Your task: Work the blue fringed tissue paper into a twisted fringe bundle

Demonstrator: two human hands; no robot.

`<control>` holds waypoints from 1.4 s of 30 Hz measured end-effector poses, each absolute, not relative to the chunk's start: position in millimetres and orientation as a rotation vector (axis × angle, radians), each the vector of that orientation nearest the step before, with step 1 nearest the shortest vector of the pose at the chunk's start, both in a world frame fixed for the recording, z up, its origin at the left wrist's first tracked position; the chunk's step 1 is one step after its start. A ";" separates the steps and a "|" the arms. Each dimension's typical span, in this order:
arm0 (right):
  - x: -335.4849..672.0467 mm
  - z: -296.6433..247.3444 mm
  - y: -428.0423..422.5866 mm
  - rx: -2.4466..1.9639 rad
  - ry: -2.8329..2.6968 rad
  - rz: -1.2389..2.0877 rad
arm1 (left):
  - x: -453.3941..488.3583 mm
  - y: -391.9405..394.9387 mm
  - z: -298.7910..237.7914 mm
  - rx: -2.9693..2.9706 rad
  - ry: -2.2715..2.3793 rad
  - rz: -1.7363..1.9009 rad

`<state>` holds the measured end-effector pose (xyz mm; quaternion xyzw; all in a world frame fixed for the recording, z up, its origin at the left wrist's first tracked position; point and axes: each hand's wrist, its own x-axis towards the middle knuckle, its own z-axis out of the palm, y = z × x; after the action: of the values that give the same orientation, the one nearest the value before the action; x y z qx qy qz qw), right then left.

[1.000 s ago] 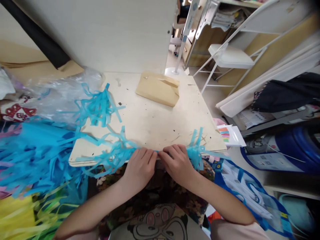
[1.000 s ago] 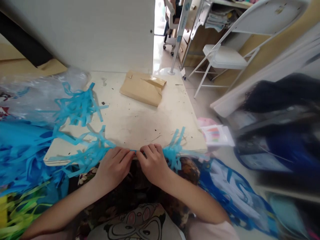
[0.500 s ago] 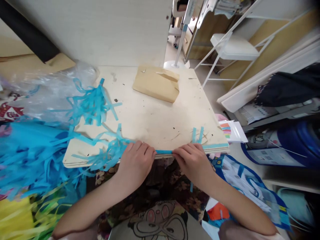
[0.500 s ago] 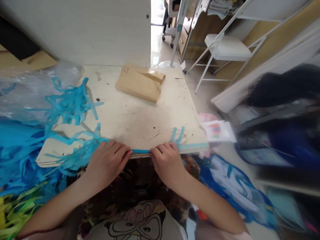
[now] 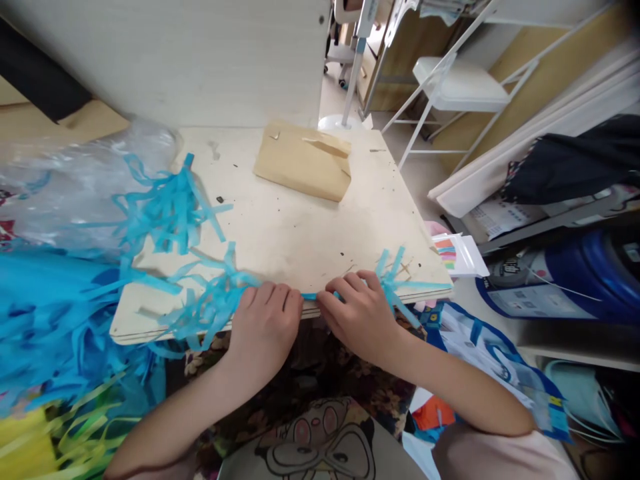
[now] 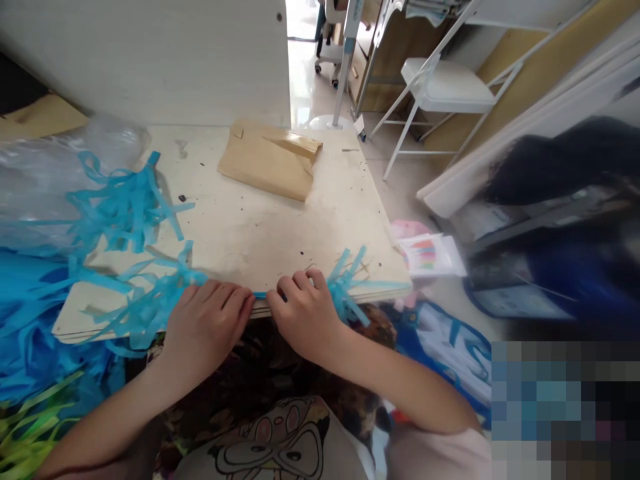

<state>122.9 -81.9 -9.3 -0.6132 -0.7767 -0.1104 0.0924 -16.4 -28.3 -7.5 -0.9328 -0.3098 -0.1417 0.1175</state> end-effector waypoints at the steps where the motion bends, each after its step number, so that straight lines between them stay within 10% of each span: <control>1: 121.8 -8.8 -77.9 -1.806 -2.320 -0.299 | -16.3 -28.2 -9.1 -2.723 -0.905 -0.428; 24: 163.9 8.5 -71.5 -1.961 -2.642 -0.332 | -17.4 -16.8 5.5 -2.866 -1.040 -0.224; 42: 161.4 32.1 -37.0 -2.251 -2.640 0.379 | -11.1 -9.1 10.0 -2.836 -1.021 -0.121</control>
<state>161.4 -37.0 32.1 -0.6353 -0.7450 0.1070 -0.1731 -11.1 -9.1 10.0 -0.9383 -0.3378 -0.0400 0.0624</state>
